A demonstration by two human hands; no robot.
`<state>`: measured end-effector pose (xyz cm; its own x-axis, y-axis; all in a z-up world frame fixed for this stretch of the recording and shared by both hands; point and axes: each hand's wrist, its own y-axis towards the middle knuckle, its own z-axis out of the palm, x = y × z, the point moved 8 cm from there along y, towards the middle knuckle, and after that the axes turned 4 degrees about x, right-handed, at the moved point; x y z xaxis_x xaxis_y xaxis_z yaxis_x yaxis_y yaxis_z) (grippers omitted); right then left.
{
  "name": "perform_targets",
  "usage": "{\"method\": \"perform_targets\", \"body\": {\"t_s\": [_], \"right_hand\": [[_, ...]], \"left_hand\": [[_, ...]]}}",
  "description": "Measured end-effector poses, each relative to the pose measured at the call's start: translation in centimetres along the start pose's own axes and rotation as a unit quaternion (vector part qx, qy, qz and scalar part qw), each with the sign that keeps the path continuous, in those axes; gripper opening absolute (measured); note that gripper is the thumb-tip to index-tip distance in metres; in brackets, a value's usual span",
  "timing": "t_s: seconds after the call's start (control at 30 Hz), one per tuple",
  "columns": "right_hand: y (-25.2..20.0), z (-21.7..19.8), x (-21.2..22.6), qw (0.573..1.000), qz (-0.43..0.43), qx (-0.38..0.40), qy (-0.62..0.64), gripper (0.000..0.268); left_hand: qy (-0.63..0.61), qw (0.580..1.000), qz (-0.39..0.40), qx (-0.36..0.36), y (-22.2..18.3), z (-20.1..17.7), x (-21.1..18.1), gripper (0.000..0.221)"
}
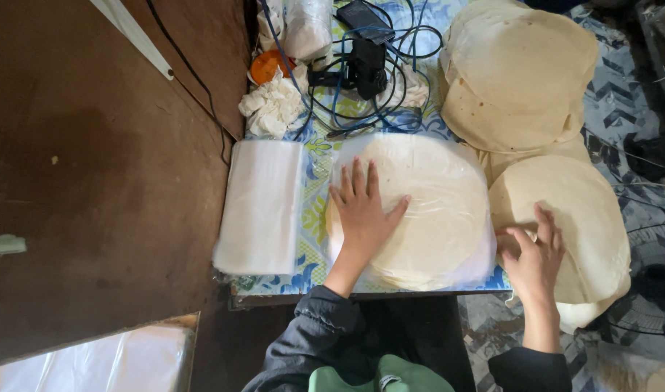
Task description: The person sorts flatbreads by hand, moving individual pieces from stacks and placing them onto plastic sheets or other stacks.
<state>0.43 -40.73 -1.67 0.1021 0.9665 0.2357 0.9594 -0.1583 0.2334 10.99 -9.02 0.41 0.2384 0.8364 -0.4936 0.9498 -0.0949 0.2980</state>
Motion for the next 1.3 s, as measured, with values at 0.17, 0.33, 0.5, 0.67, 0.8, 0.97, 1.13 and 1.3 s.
{"method": "perform_targets", "body": {"t_s": [0.17,0.33,0.5,0.67,0.8,0.97,1.13,1.3], "right_hand": [[-0.1,0.5,-0.6,1.000,-0.006,-0.012,0.013,0.038],[-0.1,0.1,-0.2,0.999,0.007,-0.013,0.031,0.033],[-0.1,0.2,-0.5,1.000,0.015,-0.014,0.016,0.044],[2.1,-1.7,-3.2,0.995,0.036,-0.088,0.015,0.059],[5.0,-2.2,-9.7,0.992,0.098,-0.073,-0.014,0.035],[8.2,0.5,-20.4,0.981,0.167,-0.083,0.048,0.040],[8.1,1.5,-23.9,0.969,0.156,-0.194,0.004,0.023],[7.1,-0.3,-21.0,0.954,0.121,-0.265,-0.076,0.019]], "left_hand": [[-0.001,1.000,-0.003,0.002,0.1,-0.1,0.0,0.095],[-0.006,1.000,-0.005,-0.002,0.1,0.0,0.0,0.095],[-0.004,1.000,-0.004,-0.001,0.0,-0.1,0.0,0.095],[-0.005,1.000,-0.012,-0.005,0.1,0.0,0.3,0.095],[0.004,1.000,-0.002,-0.001,0.0,0.6,0.2,0.097],[-0.004,1.000,-0.007,-0.002,0.1,0.6,0.3,0.097],[-0.004,1.000,-0.007,-0.008,0.1,0.5,0.2,0.096],[-0.007,1.000,-0.007,-0.011,0.0,0.4,0.2,0.096]]}}
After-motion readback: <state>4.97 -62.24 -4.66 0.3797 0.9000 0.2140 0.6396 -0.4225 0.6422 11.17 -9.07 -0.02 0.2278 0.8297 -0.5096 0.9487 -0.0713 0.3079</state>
